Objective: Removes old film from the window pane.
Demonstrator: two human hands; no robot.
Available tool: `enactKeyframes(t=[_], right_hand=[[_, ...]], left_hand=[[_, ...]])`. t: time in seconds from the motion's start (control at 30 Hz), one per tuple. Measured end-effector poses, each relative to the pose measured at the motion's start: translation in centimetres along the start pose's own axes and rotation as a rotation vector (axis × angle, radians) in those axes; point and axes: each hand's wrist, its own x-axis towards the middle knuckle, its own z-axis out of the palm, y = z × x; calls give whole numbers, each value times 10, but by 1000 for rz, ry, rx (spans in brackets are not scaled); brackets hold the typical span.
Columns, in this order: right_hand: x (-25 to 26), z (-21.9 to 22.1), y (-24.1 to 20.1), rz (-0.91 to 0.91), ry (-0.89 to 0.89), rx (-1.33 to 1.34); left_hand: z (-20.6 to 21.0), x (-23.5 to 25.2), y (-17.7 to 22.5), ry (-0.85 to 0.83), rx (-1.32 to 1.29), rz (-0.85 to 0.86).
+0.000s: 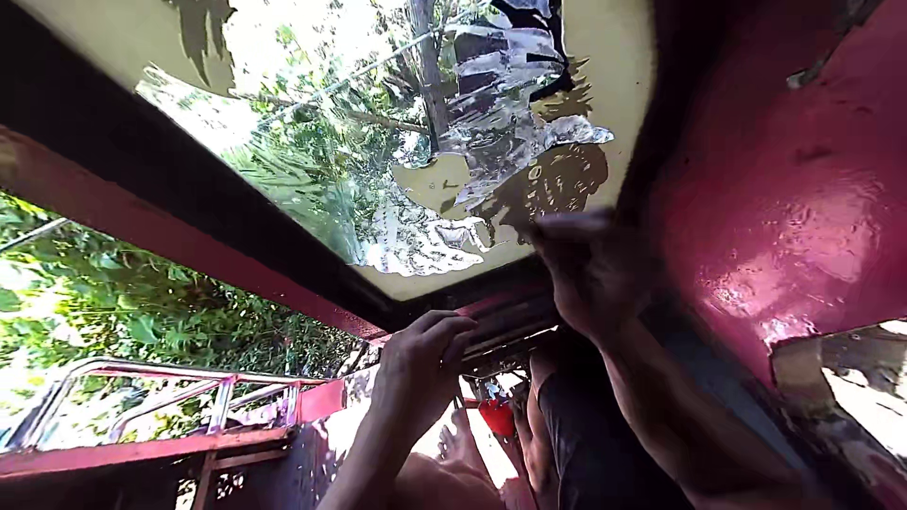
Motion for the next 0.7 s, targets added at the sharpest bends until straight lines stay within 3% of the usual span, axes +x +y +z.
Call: enactKeyframes(t=[0.2, 0.43, 0.7], right_hand=[[36, 39, 44, -173, 156, -166], [39, 32, 47, -203, 105, -260], [42, 34, 51, -288, 84, -286]], left_hand=[[8, -1, -2, -130, 167, -19], [11, 0, -4, -203, 209, -50], [13, 4, -3, -98, 228, 20]])
